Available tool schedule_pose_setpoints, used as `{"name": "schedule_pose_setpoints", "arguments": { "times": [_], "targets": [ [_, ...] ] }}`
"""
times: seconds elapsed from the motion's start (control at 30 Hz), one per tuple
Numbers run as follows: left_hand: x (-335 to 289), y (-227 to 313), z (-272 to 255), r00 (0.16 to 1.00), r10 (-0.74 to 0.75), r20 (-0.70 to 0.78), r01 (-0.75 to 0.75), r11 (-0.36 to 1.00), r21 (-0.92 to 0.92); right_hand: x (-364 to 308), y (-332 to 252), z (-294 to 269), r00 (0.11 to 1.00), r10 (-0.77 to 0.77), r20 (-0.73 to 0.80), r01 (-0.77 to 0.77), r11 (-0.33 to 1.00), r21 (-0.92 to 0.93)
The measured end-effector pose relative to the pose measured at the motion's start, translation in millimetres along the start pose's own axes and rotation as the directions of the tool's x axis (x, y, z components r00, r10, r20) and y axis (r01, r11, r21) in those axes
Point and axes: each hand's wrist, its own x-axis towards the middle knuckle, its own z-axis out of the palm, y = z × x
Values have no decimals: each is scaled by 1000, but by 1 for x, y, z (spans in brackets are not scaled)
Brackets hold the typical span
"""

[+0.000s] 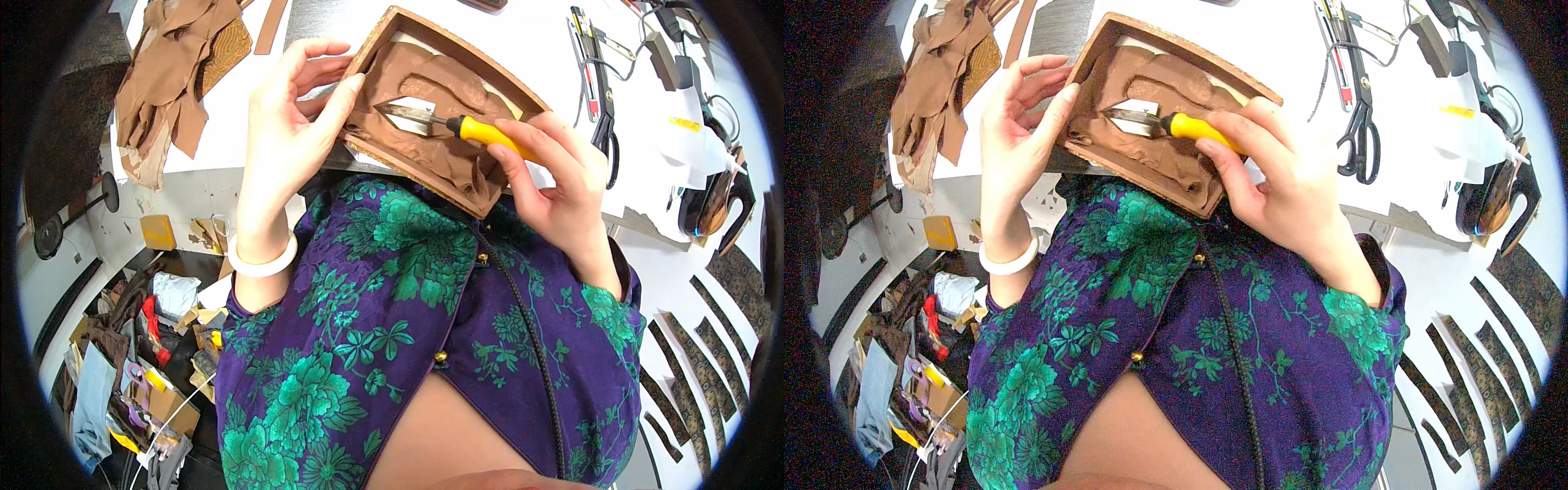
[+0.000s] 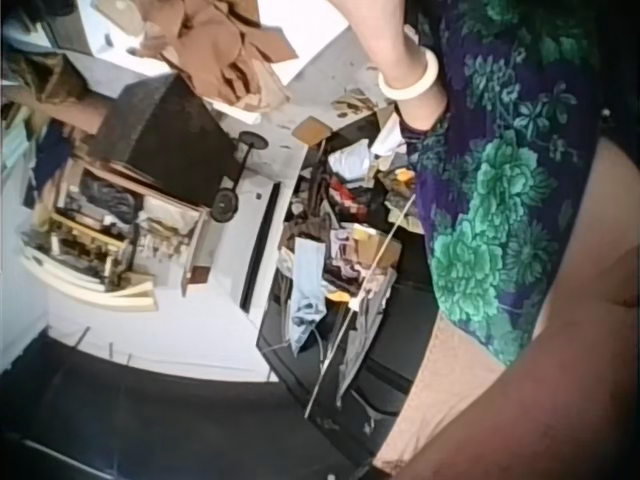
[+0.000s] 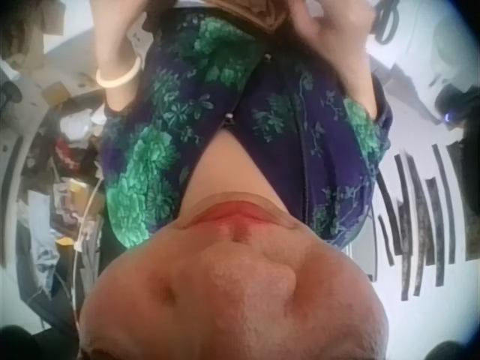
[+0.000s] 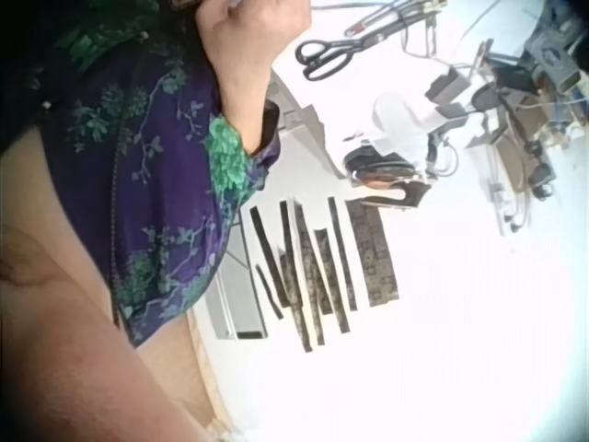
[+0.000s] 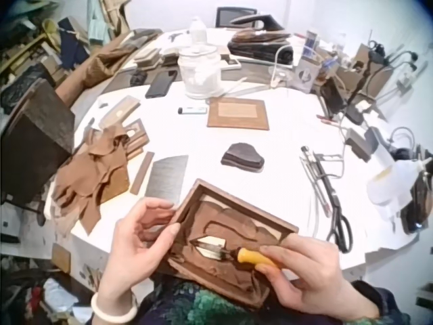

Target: The person arranges brown leather pieces inside a rectangular wooden box, folding and tucking them to fit the interior. They then use a yellow utility knife to trim excess leather along the box edges. The person continues to adjust and press the leather into place.

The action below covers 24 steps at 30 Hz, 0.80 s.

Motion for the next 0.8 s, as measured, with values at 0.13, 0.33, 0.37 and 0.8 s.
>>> {"name": "schedule_pose_setpoints", "arguments": {
  "times": [0.13, 0.33, 0.37, 0.8],
  "targets": [
    [1, -4, 0, 1000, 22, 5, -22, 1000, -2, 0, -3, 4, 1000, -10, -4, 10, 1000, -10],
    [6, 3, 5, 999, 36, 9, -37, 995, 88, 3, 3, -9, 994, 20, -104, -27, 998, -65],
    [8, 4, 6, 999, 36, 4, -36, 994, 103, 3, 7, -7, 992, 10, -126, -19, 997, -76],
    [9, 13, 13, 996, 63, -59, -41, 947, 320, 2, 1, -5, 982, 23, -187, -47, 991, -123]
  ]
}}
